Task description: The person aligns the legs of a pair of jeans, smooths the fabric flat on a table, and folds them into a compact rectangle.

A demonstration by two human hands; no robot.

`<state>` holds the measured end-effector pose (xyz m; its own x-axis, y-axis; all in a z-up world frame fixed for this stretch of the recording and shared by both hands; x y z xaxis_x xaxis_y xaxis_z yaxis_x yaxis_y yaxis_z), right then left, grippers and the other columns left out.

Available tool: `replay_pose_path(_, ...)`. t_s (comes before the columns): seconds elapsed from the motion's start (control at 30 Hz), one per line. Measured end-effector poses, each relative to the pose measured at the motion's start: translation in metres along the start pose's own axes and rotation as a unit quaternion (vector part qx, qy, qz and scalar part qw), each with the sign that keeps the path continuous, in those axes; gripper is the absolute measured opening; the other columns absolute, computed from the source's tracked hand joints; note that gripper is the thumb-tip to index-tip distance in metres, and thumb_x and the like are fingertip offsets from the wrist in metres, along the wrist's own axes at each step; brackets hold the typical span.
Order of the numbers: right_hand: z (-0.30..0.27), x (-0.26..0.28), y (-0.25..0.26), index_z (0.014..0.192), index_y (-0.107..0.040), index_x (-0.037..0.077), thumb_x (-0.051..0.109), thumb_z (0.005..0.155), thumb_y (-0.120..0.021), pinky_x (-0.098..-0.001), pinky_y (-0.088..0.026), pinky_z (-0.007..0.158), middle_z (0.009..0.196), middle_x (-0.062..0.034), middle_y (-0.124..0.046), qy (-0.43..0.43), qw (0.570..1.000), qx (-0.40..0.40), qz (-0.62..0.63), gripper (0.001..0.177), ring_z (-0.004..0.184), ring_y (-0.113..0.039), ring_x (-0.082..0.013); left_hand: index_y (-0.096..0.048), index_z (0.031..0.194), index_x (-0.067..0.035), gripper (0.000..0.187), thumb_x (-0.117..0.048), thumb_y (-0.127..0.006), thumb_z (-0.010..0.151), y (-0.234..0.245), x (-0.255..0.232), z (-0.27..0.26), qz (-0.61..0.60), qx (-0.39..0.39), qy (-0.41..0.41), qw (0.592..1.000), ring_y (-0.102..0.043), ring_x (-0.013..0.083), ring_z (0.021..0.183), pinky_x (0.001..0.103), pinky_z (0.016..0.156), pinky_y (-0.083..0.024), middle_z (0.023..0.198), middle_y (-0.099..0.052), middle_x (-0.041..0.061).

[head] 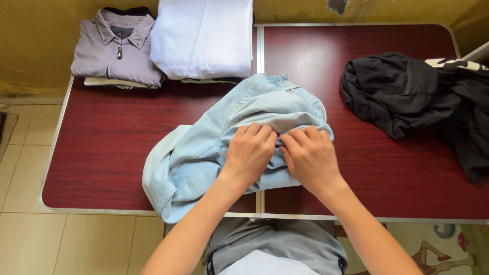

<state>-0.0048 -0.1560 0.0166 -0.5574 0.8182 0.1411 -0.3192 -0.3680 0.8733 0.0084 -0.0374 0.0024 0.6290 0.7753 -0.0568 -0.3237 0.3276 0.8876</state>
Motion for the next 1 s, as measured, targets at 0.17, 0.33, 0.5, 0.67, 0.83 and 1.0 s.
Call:
replay_pose_path(0.17, -0.003, -0.019, -0.033, 0.101, -0.069, 0.006, 0.016, 0.08, -0.077, -0.0412, -0.051, 0.069, 0.085, -0.0065, -0.067, -0.095, 0.991, 0.089, -0.011, 0.025, 0.082, -0.064, -0.0286, -0.062, 0.078, -0.009, 0.007, -0.007, -0.068, 0.074, -0.014, 0.009, -0.01, 0.03, -0.026, 0.02, 0.999, -0.061, 0.0243, 0.081, 0.036, 0.076, -0.049, 0.08, -0.059, 0.006)
replay_pose_path(0.33, 0.009, -0.021, -0.024, 0.087, -0.064, 0.007, 0.01, 0.085, -0.072, -0.0438, -0.053, 0.067, 0.08, -0.0087, -0.065, -0.082, 0.995, 0.057, -0.022, 0.008, 0.077, -0.065, -0.0303, -0.064, 0.08, -0.009, 0.006, -0.004, -0.068, 0.078, 0.0, 0.023, -0.005, -0.051, -0.053, 0.051, 0.996, -0.062, 0.0263, 0.083, 0.037, 0.077, -0.051, 0.082, -0.061, 0.007)
replay_pose_path(0.5, 0.025, -0.033, 0.048, 0.094, -0.067, 0.007, 0.0, 0.088, -0.069, -0.0441, -0.051, 0.074, 0.085, -0.0102, -0.064, -0.035, 0.996, -0.08, -0.014, 0.01, 0.083, -0.062, -0.0309, -0.071, 0.087, -0.009, 0.01, -0.013, -0.079, 0.082, 0.064, 0.048, 0.023, -0.124, -0.168, 0.119, 0.971, -0.058, 0.0301, 0.09, 0.042, 0.078, -0.042, 0.089, -0.066, 0.006)
replay_pose_path(0.67, 0.024, -0.059, 0.095, 0.101, -0.067, 0.002, 0.003, 0.099, -0.081, -0.0369, -0.051, 0.073, 0.092, -0.0123, -0.066, -0.06, 0.982, -0.174, 0.045, 0.014, 0.083, -0.063, -0.0299, -0.073, 0.092, -0.01, 0.009, -0.012, -0.081, 0.088, 0.095, 0.083, 0.02, -0.194, -0.216, 0.195, 0.937, -0.054, 0.0235, 0.093, 0.036, 0.084, -0.042, 0.092, -0.063, 0.003)
replay_pose_path(0.83, -0.003, -0.068, 0.064, 0.099, -0.067, 0.0, 0.004, 0.095, -0.081, -0.0357, -0.049, 0.064, 0.09, -0.0138, -0.066, -0.151, 0.963, -0.178, 0.133, 0.015, 0.072, -0.065, -0.0279, -0.071, 0.095, -0.003, 0.013, -0.016, -0.074, 0.097, 0.011, 0.12, -0.018, -0.604, -0.181, 0.32, 0.707, -0.055, 0.0068, 0.079, 0.024, 0.074, -0.045, 0.091, -0.064, -0.005)
replay_pose_path(1.0, -0.031, -0.062, -0.007, 0.098, -0.069, 0.002, 0.001, 0.085, -0.077, -0.0381, -0.051, 0.07, 0.088, -0.0141, -0.068, -0.172, 0.956, -0.107, 0.211, 0.016, 0.078, -0.065, -0.0306, -0.073, 0.096, 0.0, 0.015, -0.016, -0.074, 0.096, -0.062, 0.115, -0.072, -0.534, -0.117, 0.46, 0.7, -0.05, 0.0084, 0.07, 0.027, 0.065, -0.042, 0.078, -0.062, -0.001)
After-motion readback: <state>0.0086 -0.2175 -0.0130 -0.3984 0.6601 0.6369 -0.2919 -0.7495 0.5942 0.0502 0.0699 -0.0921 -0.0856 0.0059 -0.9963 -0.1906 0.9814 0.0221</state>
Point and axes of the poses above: each hand's wrist, its own z-axis towards the middle knuckle, its own y-axis out of the back of the hand, x = y × z, the point moved 6 cm from there along z, towards the middle knuckle
